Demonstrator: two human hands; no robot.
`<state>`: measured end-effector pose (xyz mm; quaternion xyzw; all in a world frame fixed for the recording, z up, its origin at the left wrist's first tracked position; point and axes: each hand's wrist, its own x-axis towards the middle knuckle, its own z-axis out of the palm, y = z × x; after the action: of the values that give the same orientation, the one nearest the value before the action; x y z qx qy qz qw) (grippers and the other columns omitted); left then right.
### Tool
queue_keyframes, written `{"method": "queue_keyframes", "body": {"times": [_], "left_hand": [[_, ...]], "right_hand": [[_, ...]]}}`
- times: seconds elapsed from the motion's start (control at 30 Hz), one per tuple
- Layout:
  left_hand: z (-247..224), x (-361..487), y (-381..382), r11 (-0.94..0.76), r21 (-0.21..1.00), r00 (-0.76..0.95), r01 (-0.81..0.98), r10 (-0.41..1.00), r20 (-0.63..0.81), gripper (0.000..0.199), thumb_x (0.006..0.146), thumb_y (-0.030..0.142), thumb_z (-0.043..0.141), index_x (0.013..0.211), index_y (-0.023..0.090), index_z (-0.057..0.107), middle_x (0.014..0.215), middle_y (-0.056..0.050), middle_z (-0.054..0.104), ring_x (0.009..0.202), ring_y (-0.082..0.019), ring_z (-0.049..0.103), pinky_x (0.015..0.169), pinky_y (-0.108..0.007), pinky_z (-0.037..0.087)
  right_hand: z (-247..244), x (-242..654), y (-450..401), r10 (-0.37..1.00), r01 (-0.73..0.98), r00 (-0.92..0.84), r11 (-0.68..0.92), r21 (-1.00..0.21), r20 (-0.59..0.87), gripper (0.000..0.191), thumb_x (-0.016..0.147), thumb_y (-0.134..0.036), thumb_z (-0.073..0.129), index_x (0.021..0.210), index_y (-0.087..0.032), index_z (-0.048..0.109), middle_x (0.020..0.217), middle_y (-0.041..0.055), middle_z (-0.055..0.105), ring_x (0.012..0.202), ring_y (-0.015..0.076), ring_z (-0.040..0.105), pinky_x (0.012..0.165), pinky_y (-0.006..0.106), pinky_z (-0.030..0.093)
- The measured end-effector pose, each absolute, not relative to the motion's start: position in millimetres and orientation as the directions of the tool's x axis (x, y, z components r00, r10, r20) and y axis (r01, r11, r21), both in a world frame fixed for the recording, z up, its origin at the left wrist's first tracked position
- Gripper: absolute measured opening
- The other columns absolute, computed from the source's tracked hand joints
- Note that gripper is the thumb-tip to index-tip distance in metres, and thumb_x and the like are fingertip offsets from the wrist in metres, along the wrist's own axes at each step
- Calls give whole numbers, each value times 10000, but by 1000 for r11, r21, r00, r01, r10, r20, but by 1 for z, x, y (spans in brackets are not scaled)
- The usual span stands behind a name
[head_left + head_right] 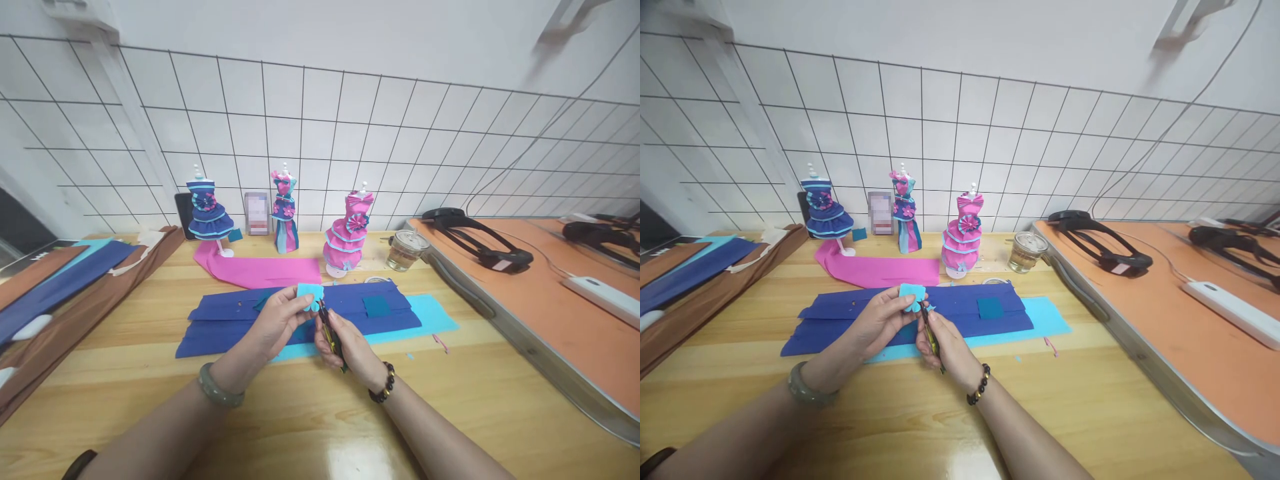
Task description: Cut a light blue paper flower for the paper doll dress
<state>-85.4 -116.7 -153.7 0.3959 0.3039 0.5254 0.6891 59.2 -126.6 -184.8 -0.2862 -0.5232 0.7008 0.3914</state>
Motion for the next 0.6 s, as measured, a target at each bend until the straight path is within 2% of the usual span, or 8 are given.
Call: {"method": "queue_keyframes", "body": {"times": [0.2, 0.4, 0.6], "left_hand": [[-157, -82, -117, 127, 879, 263, -459, 965, -2, 116, 710, 218, 610, 776, 123, 623, 753, -47, 617, 696, -129, 547, 729, -299, 439], [-162, -75, -119, 80, 910, 173, -407, 985, -10, 126, 683, 233, 636, 751, 129, 619, 758, -30, 608, 709, -121, 534, 729, -279, 430], [-165, -72, -120, 51, 933, 136, -357, 991, -3, 145, 668, 258, 644, 729, 133, 604, 734, -21, 607, 690, -119, 528, 720, -271, 412]], "right_hand": [[-184, 60, -127, 870, -246, -489, -70, -967, 61, 349, 874, -466, 286, 774, -169, 439, 512, -63, 416, 336, 34, 288, 349, 174, 236], [-184, 59, -128, 888, -242, -459, -107, -964, 16, 381, 862, -499, 286, 755, -169, 442, 517, -56, 433, 339, 41, 287, 353, 186, 230], [-182, 60, -128, 883, -231, -470, -120, -966, 2, 476, 859, -525, 248, 600, -168, 426, 396, -63, 355, 322, 56, 283, 372, 207, 232]]}}
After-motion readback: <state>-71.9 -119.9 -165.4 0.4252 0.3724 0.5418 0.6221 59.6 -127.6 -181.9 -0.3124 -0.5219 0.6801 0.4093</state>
